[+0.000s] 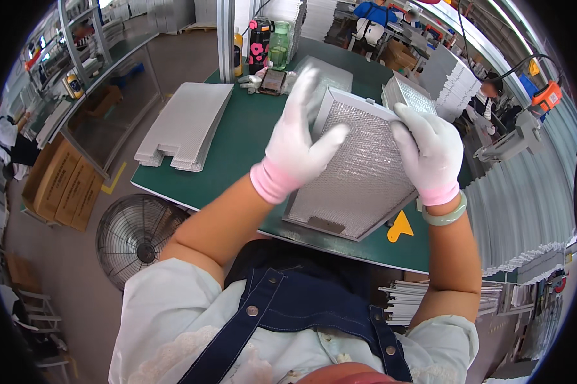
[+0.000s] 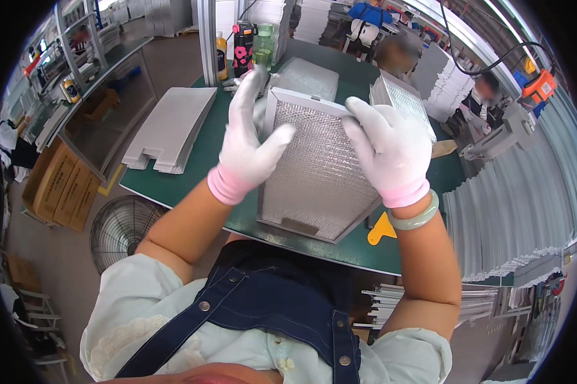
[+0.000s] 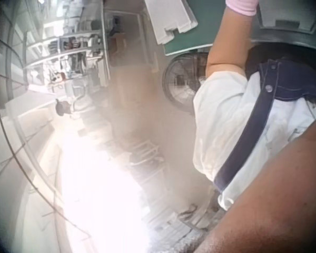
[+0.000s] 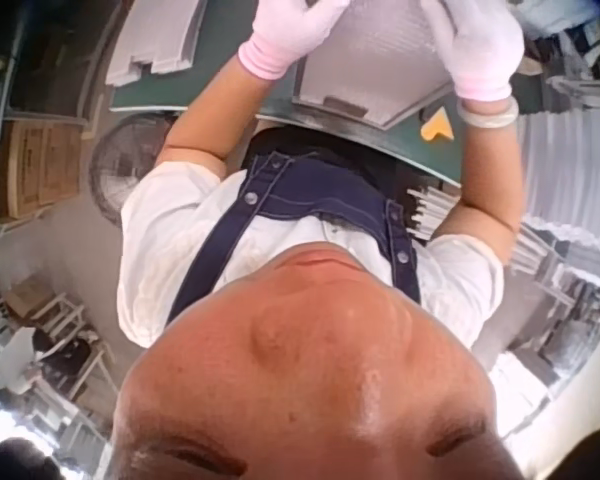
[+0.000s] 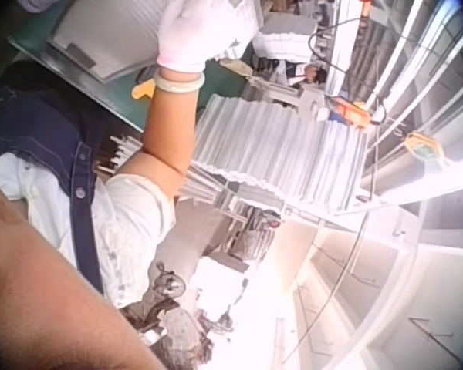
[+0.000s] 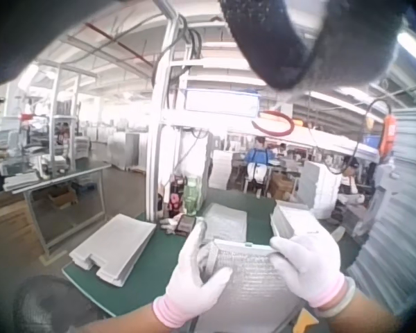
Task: The person assembles air filters by hand, placing a mesh screen into a white frame and securing it with a stapler. They then insert a plastic component into the frame and use a yellow scraper to press the mesh into place. The process is repeated for multiple units on a green workbench.
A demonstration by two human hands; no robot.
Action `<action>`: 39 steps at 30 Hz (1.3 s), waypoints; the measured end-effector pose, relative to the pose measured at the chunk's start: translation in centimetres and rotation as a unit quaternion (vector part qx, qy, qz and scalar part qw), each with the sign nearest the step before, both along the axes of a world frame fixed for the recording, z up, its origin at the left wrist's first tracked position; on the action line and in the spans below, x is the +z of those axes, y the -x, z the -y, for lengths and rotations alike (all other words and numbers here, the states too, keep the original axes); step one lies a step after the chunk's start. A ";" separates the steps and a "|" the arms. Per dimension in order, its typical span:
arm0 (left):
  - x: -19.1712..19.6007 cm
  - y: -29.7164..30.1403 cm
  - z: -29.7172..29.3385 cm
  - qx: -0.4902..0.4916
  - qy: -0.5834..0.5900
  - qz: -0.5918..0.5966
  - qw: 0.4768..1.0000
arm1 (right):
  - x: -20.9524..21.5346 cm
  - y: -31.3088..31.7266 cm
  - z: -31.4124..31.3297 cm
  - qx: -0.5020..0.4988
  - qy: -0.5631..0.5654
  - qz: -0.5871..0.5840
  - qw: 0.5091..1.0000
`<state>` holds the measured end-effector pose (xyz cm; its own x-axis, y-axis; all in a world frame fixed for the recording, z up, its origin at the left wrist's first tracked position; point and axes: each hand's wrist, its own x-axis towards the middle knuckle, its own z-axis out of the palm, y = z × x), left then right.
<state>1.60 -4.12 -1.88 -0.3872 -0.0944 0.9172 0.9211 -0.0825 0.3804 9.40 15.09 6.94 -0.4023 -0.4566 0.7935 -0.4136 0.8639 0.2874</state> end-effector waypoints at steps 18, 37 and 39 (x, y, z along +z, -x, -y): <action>-3.2 -4.8 -7.5 -0.056 0.442 -0.214 0.869 | -23.5 -10.8 -2.5 0.061 0.513 0.226 0.825; -5.2 -6.2 -9.3 -0.021 0.357 -0.142 0.923 | -21.0 0.1 -15.4 -0.194 0.526 0.337 0.756; -5.1 -6.5 -9.6 -0.005 0.367 -0.137 0.920 | -16.1 -5.2 -13.4 -0.086 0.578 0.341 0.736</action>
<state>8.08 5.43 -6.94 -0.1298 0.5908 0.7963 0.9913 0.0957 0.0906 14.56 28.45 -9.17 -0.8602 0.4702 0.1974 0.0238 0.4237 -0.9055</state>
